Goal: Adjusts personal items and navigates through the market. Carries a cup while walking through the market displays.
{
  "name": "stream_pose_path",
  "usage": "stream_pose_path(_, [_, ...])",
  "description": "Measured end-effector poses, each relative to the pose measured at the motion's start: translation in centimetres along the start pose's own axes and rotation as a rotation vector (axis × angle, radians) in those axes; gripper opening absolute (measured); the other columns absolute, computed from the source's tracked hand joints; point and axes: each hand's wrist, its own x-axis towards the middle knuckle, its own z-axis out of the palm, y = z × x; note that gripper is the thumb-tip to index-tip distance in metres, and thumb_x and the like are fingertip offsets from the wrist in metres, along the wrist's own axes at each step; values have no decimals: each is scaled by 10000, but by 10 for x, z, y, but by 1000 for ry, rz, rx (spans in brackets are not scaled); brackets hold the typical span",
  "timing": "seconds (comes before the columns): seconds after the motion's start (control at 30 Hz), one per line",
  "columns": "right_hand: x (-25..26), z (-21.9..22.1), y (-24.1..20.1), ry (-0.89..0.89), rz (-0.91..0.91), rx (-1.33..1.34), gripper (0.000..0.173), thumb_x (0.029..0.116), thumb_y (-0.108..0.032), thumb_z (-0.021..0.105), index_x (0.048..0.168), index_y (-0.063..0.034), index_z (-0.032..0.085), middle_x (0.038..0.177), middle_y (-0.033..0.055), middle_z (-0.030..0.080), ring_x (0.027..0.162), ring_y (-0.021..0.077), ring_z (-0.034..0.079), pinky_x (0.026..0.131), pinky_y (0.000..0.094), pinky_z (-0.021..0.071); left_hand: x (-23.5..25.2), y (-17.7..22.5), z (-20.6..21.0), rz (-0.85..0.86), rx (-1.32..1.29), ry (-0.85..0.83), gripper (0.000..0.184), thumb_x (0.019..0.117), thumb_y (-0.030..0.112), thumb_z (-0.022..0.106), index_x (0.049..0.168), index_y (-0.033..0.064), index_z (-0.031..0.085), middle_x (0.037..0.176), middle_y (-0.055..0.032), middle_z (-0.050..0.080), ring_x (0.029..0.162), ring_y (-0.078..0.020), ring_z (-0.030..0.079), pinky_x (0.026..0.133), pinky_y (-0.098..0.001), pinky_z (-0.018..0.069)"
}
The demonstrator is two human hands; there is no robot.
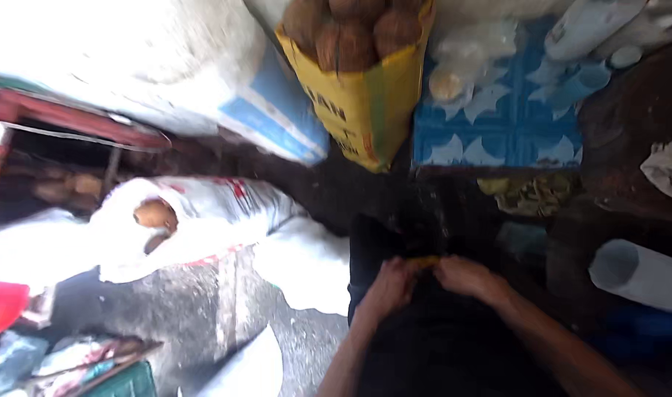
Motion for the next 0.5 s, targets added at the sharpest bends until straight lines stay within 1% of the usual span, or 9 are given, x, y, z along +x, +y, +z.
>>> stream_pose_path(0.1, [6,-18,3,83,-14,-20,360,1075,-288,456,1166,-23,682,1161,229,681,1136,409,646,949,609,503,15,-10,-7,39,-61,27,199,943,106,597,1084,73,733,1102,-115,715,1153,-335,631,1022,-549,469])
stream_pose_path(0.17, [13,-26,5,107,-38,-16,350,1079,-266,445,1179,-29,682,1172,217,679,1144,394,643,967,594,498,22,-22,-10,75,-95,49,192,959,128,576,1073,78,723,1094,-92,721,1171,-319,621,1032,-537,452])
stream_pose_path(0.2, [17,-29,6,115,-55,-16,345,1079,-258,446,1181,-30,685,1165,216,681,1137,392,646,970,589,499,25,-28,-12,93,-110,63,189,965,137,572,1061,79,723,1080,-83,723,1167,-312,624,1030,-534,454])
stream_pose_path(0.27, [22,-37,2,73,-56,-23,345,1083,-257,443,1200,-33,678,1161,212,680,1140,385,643,981,583,491,25,-38,-17,104,-133,53,195,985,163,550,1053,89,717,1066,-65,723,1177,-293,619,1035,-525,446])
stream_pose_path(0.33, [26,-47,-10,12,-29,-55,361,1089,-272,435,1207,-30,676,1157,213,682,1141,384,644,983,585,489,21,-46,-23,89,-149,59,210,995,180,535,1061,102,718,1078,-50,726,1192,-282,613,1038,-513,445])
stream_pose_path(0.4, [37,-66,-25,17,-40,-95,339,1086,-253,438,1129,-19,680,1115,209,682,1106,377,649,954,578,495,23,-59,-33,67,-183,101,224,999,185,530,1072,103,726,1093,-52,726,1195,-283,610,1031,-514,445])
stream_pose_path(0.43, [39,-70,-33,30,-59,-97,319,1080,-237,449,1119,-24,683,1103,201,682,1089,368,650,948,571,498,18,-63,-36,54,-216,107,231,999,185,529,1077,97,727,1097,-58,724,1189,-285,610,1024,-518,447])
stream_pose_path(0.5, [43,-76,-48,78,-109,-107,290,1075,-225,467,1178,-66,687,1118,167,678,1102,331,647,965,534,502,15,-73,-43,44,-248,108,242,998,198,515,1090,108,720,1109,-43,717,1192,-266,601,1018,-504,445])
